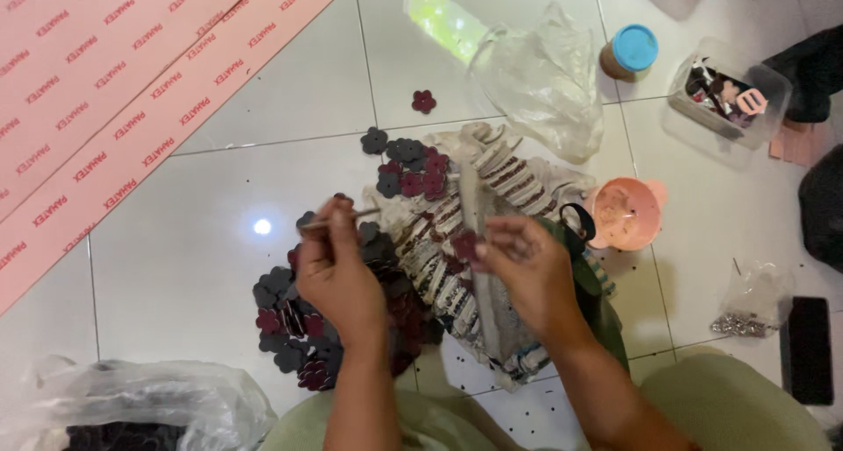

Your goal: The person sits on the floor and repeatedly picks up flower-shaped decorative pieces, places them on a green plastic tool, and presses them with a small metal rod. The person then removes the pieces and sets them aside, repeating the process with multiple items.

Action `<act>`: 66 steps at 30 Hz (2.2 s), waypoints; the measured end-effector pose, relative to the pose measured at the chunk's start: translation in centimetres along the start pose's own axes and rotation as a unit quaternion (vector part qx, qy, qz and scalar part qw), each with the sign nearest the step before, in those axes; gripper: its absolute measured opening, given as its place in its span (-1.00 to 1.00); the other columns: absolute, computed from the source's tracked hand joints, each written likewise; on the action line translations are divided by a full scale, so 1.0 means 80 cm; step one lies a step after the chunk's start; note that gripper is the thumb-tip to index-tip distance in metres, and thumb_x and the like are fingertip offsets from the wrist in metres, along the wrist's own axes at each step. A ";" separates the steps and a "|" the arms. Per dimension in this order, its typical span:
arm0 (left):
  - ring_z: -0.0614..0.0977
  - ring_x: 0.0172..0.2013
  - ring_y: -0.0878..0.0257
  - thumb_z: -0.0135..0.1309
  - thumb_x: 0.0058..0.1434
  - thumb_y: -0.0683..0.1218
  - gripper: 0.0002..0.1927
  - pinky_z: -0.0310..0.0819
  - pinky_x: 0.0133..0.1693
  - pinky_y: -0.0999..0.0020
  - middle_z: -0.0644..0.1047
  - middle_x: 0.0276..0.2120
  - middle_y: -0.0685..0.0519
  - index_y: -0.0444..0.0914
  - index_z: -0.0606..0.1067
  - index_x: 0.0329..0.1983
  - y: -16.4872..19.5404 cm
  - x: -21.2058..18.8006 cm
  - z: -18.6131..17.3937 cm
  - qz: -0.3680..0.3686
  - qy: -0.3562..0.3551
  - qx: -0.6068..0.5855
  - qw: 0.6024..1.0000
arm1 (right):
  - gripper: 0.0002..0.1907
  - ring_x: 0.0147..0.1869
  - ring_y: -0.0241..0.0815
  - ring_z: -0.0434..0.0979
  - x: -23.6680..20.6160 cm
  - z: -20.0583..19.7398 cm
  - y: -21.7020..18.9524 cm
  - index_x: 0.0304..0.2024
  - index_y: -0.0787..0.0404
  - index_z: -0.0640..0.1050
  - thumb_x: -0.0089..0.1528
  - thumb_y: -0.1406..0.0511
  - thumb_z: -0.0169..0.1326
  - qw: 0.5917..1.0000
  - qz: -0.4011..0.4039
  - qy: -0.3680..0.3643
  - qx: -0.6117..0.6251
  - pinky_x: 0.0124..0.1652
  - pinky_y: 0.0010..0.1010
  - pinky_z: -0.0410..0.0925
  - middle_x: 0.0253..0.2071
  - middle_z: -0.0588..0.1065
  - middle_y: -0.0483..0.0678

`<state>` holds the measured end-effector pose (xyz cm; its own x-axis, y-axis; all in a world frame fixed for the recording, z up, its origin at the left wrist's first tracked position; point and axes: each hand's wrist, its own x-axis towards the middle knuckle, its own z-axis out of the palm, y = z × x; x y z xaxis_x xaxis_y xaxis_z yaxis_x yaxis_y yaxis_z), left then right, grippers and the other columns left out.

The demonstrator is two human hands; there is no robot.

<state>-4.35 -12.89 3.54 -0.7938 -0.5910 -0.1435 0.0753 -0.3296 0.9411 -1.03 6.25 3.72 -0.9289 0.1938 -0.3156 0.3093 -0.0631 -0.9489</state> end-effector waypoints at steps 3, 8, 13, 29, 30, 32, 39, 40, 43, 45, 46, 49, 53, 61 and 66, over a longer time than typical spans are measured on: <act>0.63 -0.17 0.36 0.05 0.45 -0.09 -0.73 0.57 -0.16 0.46 0.64 -0.12 0.02 -0.36 0.55 0.08 0.015 0.020 -0.011 0.016 0.064 0.003 0.998 | -0.61 0.03 -0.23 0.55 0.028 0.024 -0.016 0.14 0.40 0.45 0.26 0.47 0.14 0.994 -0.052 -0.023 0.094 -0.03 -0.34 0.57 0.02 0.49 0.03; 0.64 -0.10 0.40 0.00 0.46 -0.03 -0.73 0.48 -0.17 0.53 0.63 -0.05 0.08 -0.27 0.53 0.09 0.030 0.034 -0.029 0.024 0.158 0.049 0.986 | -0.54 0.01 -0.22 0.62 0.040 0.072 -0.003 0.19 0.17 0.49 0.23 0.34 0.19 0.965 -0.031 -0.047 -0.255 -0.05 -0.38 0.49 -0.01 0.58 -0.05; 0.62 -0.11 0.39 0.02 0.46 -0.03 -0.73 0.46 -0.17 0.51 0.63 -0.07 0.08 -0.27 0.54 0.07 0.028 0.041 -0.028 0.013 0.150 0.043 0.988 | -0.78 -0.09 0.03 0.61 0.005 0.105 0.042 -0.21 0.23 0.60 0.11 0.32 0.28 0.890 -0.175 -0.150 -0.393 -0.12 -0.23 0.45 -0.21 0.56 0.06; 0.60 -0.20 0.45 0.15 0.36 -0.10 -0.77 0.51 -0.17 0.51 0.69 -0.12 0.09 -0.41 0.60 -0.21 -0.022 0.012 0.002 -0.060 -0.250 0.157 0.953 | -0.76 -0.18 -0.29 0.67 -0.036 -0.014 0.019 -0.07 0.26 0.57 0.19 0.41 0.19 0.978 -0.004 0.024 -0.207 -0.20 -0.50 0.52 -0.26 0.67 -0.03; 0.59 -0.21 0.46 0.15 0.35 -0.10 -0.78 0.51 -0.17 0.52 0.68 -0.14 0.09 -0.41 0.61 -0.18 -0.028 0.006 0.009 -0.081 -0.272 0.138 0.949 | -0.75 -0.17 -0.29 0.69 -0.040 -0.024 0.016 -0.05 0.26 0.57 0.20 0.40 0.18 0.967 -0.032 0.048 -0.247 -0.20 -0.49 0.52 -0.25 0.67 -0.01; 0.59 -0.23 0.48 0.15 0.33 -0.11 -0.77 0.51 -0.19 0.53 0.66 -0.18 0.10 -0.39 0.62 -0.11 -0.037 -0.009 0.019 -0.124 -0.307 0.104 0.938 | -0.73 -0.16 -0.28 0.73 -0.051 -0.037 0.010 -0.01 0.26 0.57 0.22 0.40 0.16 0.937 -0.084 0.088 -0.327 -0.20 -0.46 0.52 -0.22 0.68 0.01; 0.55 -0.38 0.49 0.16 0.31 -0.14 -0.77 0.52 -0.32 0.52 0.62 -0.38 0.16 -0.34 0.63 -0.03 -0.048 -0.038 0.025 -0.222 -0.390 0.138 0.883 | -0.73 -0.14 0.02 0.71 -0.058 -0.043 -0.001 -0.02 0.26 0.53 0.21 0.40 0.17 0.913 -0.093 0.052 -0.395 -0.22 -0.28 0.50 -0.22 0.64 0.14; 0.55 -0.40 0.49 0.14 0.31 -0.14 -0.77 0.54 -0.34 0.50 0.62 -0.38 0.16 -0.33 0.63 -0.03 -0.049 -0.041 0.025 -0.232 -0.400 0.137 0.876 | -0.73 -0.14 0.10 0.68 -0.057 -0.042 0.000 -0.03 0.26 0.53 0.21 0.41 0.16 0.900 -0.111 0.058 -0.418 -0.23 -0.23 0.49 -0.22 0.62 0.17; 0.48 -0.42 0.48 0.16 0.33 -0.15 -0.78 0.44 -0.37 0.50 0.57 -0.40 0.15 -0.32 0.65 -0.01 -0.055 -0.050 0.024 -0.209 -0.423 0.177 0.864 | -0.70 -0.15 0.25 0.61 -0.059 -0.038 0.002 0.01 0.25 0.53 0.21 0.42 0.15 0.867 -0.155 0.066 -0.469 -0.23 -0.11 0.44 -0.23 0.59 0.23; 0.46 -0.39 0.49 0.16 0.34 -0.15 -0.79 0.40 -0.35 0.51 0.58 -0.37 0.17 -0.31 0.65 -0.01 -0.063 -0.053 0.025 -0.191 -0.434 0.188 0.860 | -0.67 -0.13 0.26 0.60 -0.064 -0.040 0.000 0.06 0.27 0.51 0.22 0.43 0.13 0.851 -0.204 0.069 -0.479 -0.20 -0.10 0.44 -0.19 0.57 0.24; 0.49 -0.37 0.50 0.15 0.34 -0.15 -0.79 0.43 -0.32 0.53 0.61 -0.34 0.19 -0.31 0.64 -0.02 -0.067 -0.054 0.025 -0.193 -0.438 0.179 0.860 | -0.66 -0.09 0.25 0.61 -0.069 -0.043 -0.002 0.08 0.28 0.50 0.23 0.45 0.11 0.844 -0.237 0.069 -0.476 -0.16 -0.12 0.45 -0.15 0.57 0.24; 0.52 -0.36 0.50 0.14 0.33 -0.15 -0.78 0.49 -0.29 0.53 0.62 -0.33 0.21 -0.28 0.63 0.00 -0.081 -0.059 0.024 -0.194 -0.441 0.172 0.859 | -0.68 -0.14 0.13 0.63 -0.090 -0.059 -0.012 0.04 0.22 0.54 0.23 0.39 0.19 0.832 -0.262 0.115 -0.476 -0.17 -0.21 0.46 -0.16 0.60 0.15; 0.55 -0.35 0.49 0.14 0.33 -0.14 -0.77 0.48 -0.27 0.52 0.62 -0.33 0.20 -0.28 0.62 0.02 -0.095 -0.064 0.026 -0.201 -0.436 0.172 0.860 | -0.52 -0.01 0.12 0.54 -0.114 -0.094 -0.014 0.09 0.20 0.51 0.14 0.30 0.32 0.820 -0.209 0.180 -0.502 -0.01 -0.15 0.40 -0.10 0.54 0.08; 0.56 -0.35 0.46 0.09 0.37 -0.15 -0.79 0.53 -0.27 0.47 0.63 -0.25 0.19 -0.31 0.60 -0.01 -0.110 -0.067 0.030 -0.233 -0.444 0.154 0.851 | -0.18 0.35 0.32 0.28 -0.097 -0.141 0.051 0.41 0.41 0.18 0.19 0.22 0.18 0.850 -0.188 0.140 -0.472 0.31 0.01 0.15 0.32 0.30 0.34; 0.57 -0.36 0.44 0.07 0.38 -0.16 -0.79 0.53 -0.28 0.48 0.63 -0.26 0.17 -0.32 0.60 0.00 -0.111 -0.069 0.034 -0.218 -0.452 0.161 0.850 | -0.22 0.35 0.33 0.28 -0.095 -0.149 0.068 0.40 0.41 0.19 0.25 0.17 0.10 0.841 -0.198 0.126 -0.488 0.32 0.04 0.13 0.30 0.32 0.33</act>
<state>-2.25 -4.70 -3.16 -0.8543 0.3911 -0.3424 -0.3977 -0.0676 0.9150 10.15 16.11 0.96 -0.9635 0.2200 0.1524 0.1205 0.8650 -0.4871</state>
